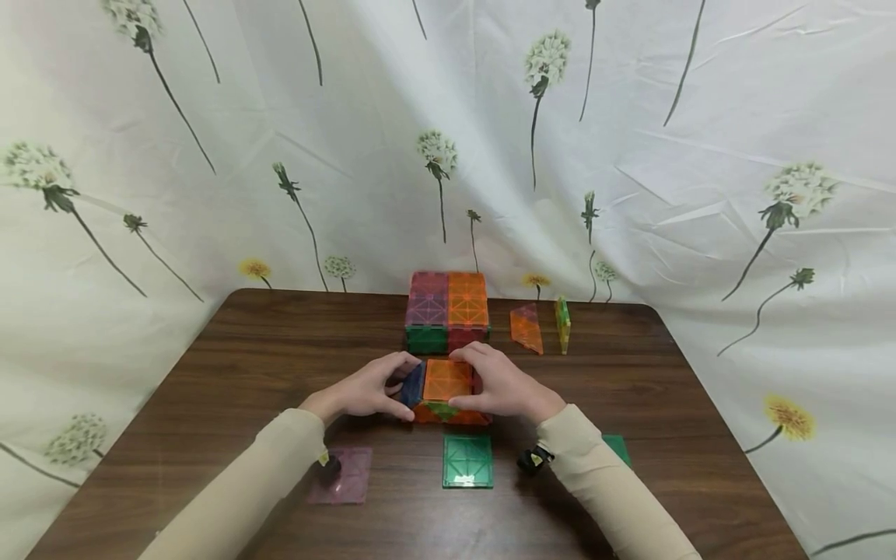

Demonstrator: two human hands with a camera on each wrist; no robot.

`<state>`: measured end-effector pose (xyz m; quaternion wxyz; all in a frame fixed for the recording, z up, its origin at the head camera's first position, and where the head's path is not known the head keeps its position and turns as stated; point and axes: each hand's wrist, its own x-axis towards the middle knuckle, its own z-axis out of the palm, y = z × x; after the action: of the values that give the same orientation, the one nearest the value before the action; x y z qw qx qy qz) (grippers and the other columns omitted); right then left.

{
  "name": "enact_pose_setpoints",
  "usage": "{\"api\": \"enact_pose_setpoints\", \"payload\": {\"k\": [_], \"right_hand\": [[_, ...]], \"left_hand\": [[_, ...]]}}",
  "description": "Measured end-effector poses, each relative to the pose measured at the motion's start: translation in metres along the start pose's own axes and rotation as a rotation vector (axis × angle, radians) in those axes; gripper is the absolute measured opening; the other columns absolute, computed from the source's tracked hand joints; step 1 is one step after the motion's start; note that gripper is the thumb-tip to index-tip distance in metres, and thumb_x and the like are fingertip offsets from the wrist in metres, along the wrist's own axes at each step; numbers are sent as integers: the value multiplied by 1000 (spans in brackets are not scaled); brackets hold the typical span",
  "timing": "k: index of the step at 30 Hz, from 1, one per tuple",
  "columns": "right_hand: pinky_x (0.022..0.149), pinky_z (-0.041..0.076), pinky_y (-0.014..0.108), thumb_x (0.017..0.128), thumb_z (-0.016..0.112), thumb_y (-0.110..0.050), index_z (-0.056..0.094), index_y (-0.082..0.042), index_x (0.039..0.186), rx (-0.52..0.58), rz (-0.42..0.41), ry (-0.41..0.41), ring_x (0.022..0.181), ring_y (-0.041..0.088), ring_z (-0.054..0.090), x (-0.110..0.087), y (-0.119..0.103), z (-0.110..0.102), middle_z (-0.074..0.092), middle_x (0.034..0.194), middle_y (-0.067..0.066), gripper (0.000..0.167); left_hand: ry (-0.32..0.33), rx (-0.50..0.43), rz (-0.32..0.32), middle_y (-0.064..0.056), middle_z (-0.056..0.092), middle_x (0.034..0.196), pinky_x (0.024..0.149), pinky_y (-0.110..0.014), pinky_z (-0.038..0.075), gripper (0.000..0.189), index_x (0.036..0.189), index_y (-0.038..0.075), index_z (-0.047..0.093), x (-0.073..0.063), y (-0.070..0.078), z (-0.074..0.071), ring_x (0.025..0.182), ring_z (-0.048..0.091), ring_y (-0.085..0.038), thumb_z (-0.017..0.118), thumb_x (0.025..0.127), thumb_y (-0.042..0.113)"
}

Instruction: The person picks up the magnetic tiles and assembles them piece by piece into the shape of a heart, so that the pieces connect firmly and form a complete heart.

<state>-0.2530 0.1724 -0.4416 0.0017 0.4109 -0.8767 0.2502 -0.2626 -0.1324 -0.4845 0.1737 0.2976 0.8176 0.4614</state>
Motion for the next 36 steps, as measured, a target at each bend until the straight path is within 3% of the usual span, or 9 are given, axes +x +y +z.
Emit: {"api": "enact_pose_setpoints", "payload": {"k": [7,13,17,25,36], "right_hand": [[109,49,47,88,86,-44,53,0,149,-2,22,-15,128,25,58,-5,5,0,60,140,11,83],[110,49,51,84,88,-49,44,2,155,-5,129,-65,134,28,56,-23,16,1,56,149,15,98],[108,51,50,86,85,-51,46,4,153,-15,147,-69,132,31,60,-30,24,6,58,147,18,95],[109,50,49,88,85,-45,49,5,152,-17,85,-38,134,30,59,-28,29,9,60,146,19,89],[109,50,52,90,84,-40,39,2,157,24,123,2,134,32,57,-33,30,15,54,151,19,90]], "left_hand": [[4,18,-6,-10,50,147,111,-49,48,80,148,12,50,0,-1,2,137,51,-28,93,83,27],[9,49,0,-10,50,146,111,-47,49,81,150,11,49,0,-1,3,136,52,-28,93,83,27],[16,63,36,-11,50,143,109,-48,50,81,151,8,49,0,1,3,134,53,-30,92,84,25],[24,60,103,-16,48,146,109,-53,49,83,154,0,45,2,7,5,133,54,-34,89,87,21],[77,71,134,-17,49,145,105,-53,53,85,157,3,43,0,10,7,132,54,-34,89,87,20]]}}
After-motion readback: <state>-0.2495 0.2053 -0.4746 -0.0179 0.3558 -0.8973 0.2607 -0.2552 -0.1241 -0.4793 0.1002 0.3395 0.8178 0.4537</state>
